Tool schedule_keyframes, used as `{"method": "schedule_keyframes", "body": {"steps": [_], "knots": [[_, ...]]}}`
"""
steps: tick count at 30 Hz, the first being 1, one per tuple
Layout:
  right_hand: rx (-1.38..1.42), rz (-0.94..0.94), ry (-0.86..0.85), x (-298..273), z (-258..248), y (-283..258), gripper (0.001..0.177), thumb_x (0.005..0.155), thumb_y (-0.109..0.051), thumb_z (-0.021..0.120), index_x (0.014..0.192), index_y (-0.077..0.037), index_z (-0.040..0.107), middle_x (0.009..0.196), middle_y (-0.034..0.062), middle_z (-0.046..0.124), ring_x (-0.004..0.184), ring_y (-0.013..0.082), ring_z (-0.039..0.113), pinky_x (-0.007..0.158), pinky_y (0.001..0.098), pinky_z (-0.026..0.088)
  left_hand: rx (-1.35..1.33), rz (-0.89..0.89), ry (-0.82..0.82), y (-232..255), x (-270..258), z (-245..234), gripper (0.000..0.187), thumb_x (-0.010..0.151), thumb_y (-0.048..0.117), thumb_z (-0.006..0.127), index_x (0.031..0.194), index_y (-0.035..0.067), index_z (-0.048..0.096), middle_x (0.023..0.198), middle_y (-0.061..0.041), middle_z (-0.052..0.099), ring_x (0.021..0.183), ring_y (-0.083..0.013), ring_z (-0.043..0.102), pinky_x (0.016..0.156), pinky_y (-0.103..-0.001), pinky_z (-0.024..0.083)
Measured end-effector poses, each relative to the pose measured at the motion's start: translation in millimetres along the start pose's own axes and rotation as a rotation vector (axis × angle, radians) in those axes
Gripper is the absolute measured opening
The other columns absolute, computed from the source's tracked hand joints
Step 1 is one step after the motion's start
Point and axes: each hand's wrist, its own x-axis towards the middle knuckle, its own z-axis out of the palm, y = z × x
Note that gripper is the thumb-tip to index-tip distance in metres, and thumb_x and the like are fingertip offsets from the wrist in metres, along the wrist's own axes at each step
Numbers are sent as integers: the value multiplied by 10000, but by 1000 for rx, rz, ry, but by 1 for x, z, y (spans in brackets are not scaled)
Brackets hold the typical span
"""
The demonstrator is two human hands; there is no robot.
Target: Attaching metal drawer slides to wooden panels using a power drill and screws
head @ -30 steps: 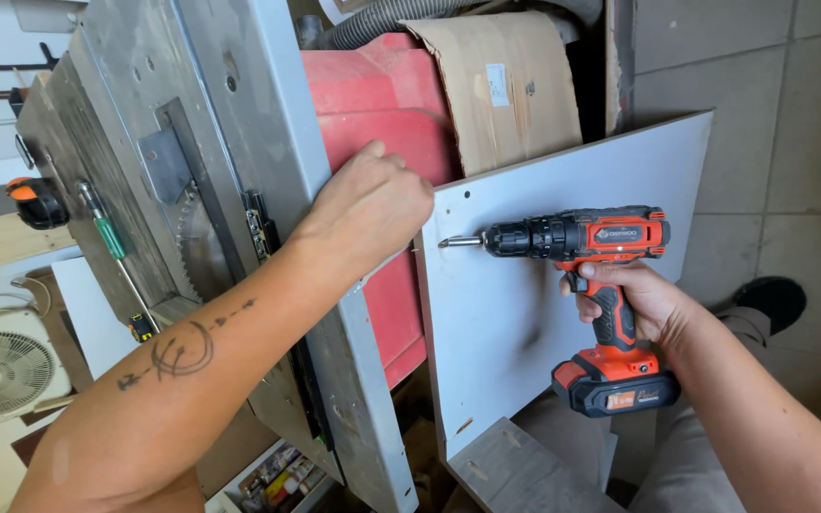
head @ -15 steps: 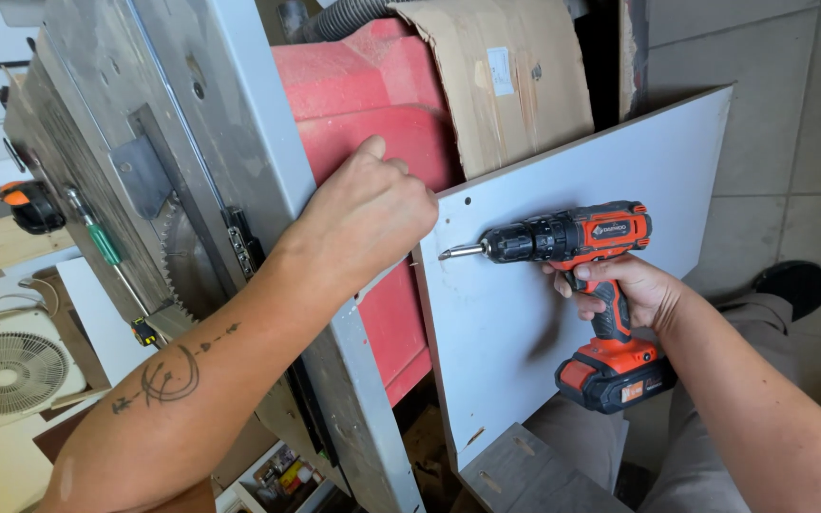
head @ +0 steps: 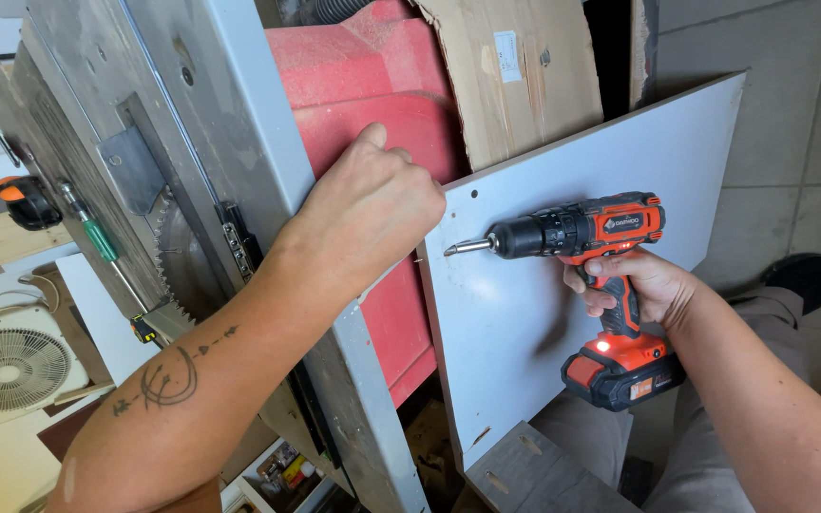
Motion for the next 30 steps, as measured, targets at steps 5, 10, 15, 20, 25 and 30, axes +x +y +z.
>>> {"method": "schedule_keyframes", "body": {"steps": [5, 10, 15, 20, 25, 30], "knots": [[-116, 3, 21, -7, 30, -37, 318, 855, -112, 759, 1138, 14, 687, 866, 241, 704, 440, 169, 528, 480, 417, 556, 69, 15, -103, -2, 3, -6, 295, 700, 61, 751, 612, 301, 603, 515, 45, 601, 539, -193, 593, 760, -406, 418], [-219, 40, 59, -7, 41, -56, 258, 815, -160, 829, 963, 3, 695, 875, 239, 724, 447, 173, 498, 485, 365, 469, 131, 32, -205, -2, 4, -6, 294, 695, 94, 749, 605, 348, 631, 549, 79, 639, 577, -175, 617, 777, -381, 443], [-90, 76, 17, -6, 24, -34, 305, 896, -191, 778, 1134, -17, 701, 935, 220, 699, 480, 149, 500, 518, 338, 455, 121, 30, -223, -2, 4, -5, 301, 696, 82, 741, 609, 349, 630, 557, 72, 638, 580, -178, 607, 765, -382, 433], [-118, 21, 35, -13, 39, -34, 333, 893, -219, 783, 1148, -18, 708, 925, 200, 715, 481, 173, 503, 507, 352, 462, 114, 28, -211, -2, 3, -1, 283, 694, 99, 741, 603, 343, 629, 554, 73, 638, 563, -178, 607, 763, -385, 436], [-150, -39, 145, -31, 55, -34, 314, 879, -180, 787, 1125, -4, 702, 912, 218, 723, 478, 207, 519, 489, 365, 466, 107, 27, -189, -2, 4, 2, 258, 676, 118, 748, 609, 344, 643, 559, 71, 643, 565, -184, 622, 761, -386, 441], [-126, -71, 199, -40, 67, -29, 311, 875, -130, 775, 1147, 1, 701, 899, 233, 733, 475, 199, 531, 497, 342, 461, 105, 20, -201, -2, 4, -2, 268, 688, 107, 742, 610, 346, 649, 572, 56, 661, 559, -195, 633, 772, -388, 442]]}}
